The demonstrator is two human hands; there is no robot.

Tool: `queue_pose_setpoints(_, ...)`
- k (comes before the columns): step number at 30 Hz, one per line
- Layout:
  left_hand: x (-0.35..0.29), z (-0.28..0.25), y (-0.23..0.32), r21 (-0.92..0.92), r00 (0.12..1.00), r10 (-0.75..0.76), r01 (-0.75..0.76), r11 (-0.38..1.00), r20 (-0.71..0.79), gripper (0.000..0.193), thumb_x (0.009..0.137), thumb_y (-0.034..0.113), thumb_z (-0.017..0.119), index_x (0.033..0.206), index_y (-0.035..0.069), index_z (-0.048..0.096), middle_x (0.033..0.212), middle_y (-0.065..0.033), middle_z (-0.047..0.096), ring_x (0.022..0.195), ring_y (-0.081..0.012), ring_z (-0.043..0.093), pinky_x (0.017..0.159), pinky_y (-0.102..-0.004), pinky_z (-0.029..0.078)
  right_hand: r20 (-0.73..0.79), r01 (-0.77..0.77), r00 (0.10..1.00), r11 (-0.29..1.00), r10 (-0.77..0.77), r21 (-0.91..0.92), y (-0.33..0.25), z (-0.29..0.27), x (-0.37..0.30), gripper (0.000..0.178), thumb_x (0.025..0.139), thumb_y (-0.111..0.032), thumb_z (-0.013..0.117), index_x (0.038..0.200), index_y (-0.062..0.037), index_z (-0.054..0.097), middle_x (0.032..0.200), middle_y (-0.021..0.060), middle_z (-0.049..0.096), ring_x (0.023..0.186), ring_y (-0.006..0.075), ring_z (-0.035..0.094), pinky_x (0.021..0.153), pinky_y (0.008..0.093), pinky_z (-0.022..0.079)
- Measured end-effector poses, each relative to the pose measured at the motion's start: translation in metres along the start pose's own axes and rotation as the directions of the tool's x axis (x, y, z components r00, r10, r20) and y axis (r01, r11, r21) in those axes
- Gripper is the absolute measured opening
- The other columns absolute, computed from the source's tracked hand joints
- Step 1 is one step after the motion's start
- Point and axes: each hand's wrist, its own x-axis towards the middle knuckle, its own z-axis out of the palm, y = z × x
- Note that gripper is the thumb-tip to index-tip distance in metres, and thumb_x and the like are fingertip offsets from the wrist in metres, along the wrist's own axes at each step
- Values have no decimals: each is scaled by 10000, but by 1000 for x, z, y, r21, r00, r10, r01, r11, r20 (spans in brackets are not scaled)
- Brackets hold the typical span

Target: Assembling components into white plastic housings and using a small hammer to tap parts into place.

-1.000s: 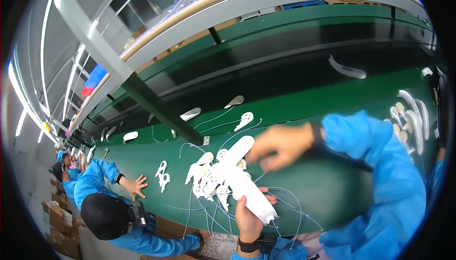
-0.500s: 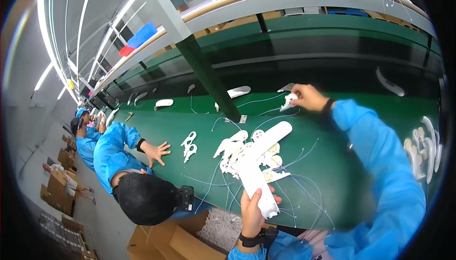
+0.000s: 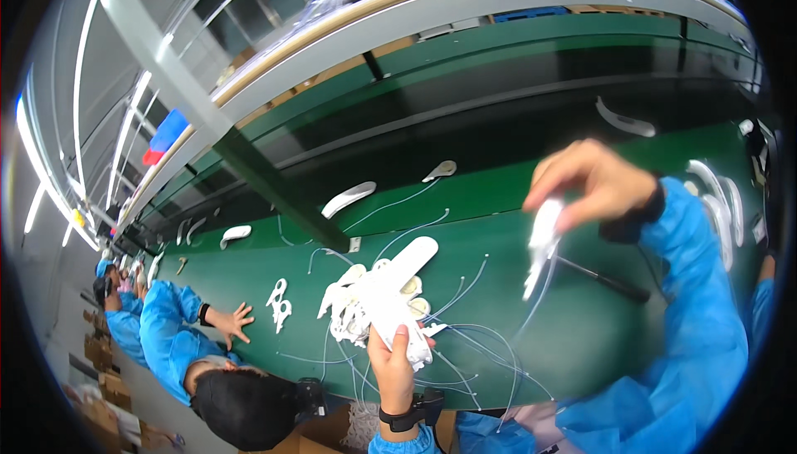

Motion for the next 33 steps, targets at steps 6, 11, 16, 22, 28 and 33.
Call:
queue_pose_setpoints(6,-1,57,2,177,923,-171,116,977,345,299,998,38,538,1282,-37,481,1003,-128,678,749,-178,690,671,-286,563,17,36,999,992,-34,-118,26,48,-12,322,867,-108,789,1170,-20,723,1025,94,715,823,174,672,712,292,541)
queue_pose_setpoints(11,-7,67,9,260,898,-152,44,965,413,413,931,3,549,1333,-44,465,1012,-110,660,772,-162,672,693,-290,567,-13,96,995,985,-99,-142,36,60,-4,331,870,-122,779,1188,-43,731,975,80,645,785,171,610,664,306,506)
queue_pose_setpoints(16,-12,67,12,368,910,-136,-20,930,392,443,908,-14,582,1335,-51,471,998,-110,664,757,-151,671,688,-283,564,47,37,998,991,-31,-130,39,65,3,352,859,-88,785,1207,-78,734,1008,71,650,842,171,628,709,296,522)
queue_pose_setpoints(22,-13,70,14,432,930,-110,-56,900,350,342,932,20,635,1253,-43,535,869,-87,685,700,-142,681,637,-285,548,59,32,998,988,-23,-153,43,69,9,345,863,-92,781,1204,-64,731,992,73,646,827,177,630,709,300,525)
queue_pose_setpoints(28,-13,71,13,498,948,-100,-68,864,303,220,950,65,667,1130,-42,602,787,-88,708,631,-149,688,566,-290,532,-20,54,998,970,-60,-238,43,74,7,329,861,-124,792,1171,-35,722,1038,84,643,852,190,645,718,317,547)
queue_pose_setpoints(33,-13,75,17,535,927,-93,-126,835,363,211,950,78,675,1107,-48,611,797,-101,718,632,-153,699,556,-291,538,-120,-31,993,978,6,-206,43,81,3,340,913,-226,746,1148,15,697,1106,122,684,878,240,684,738,332,559)
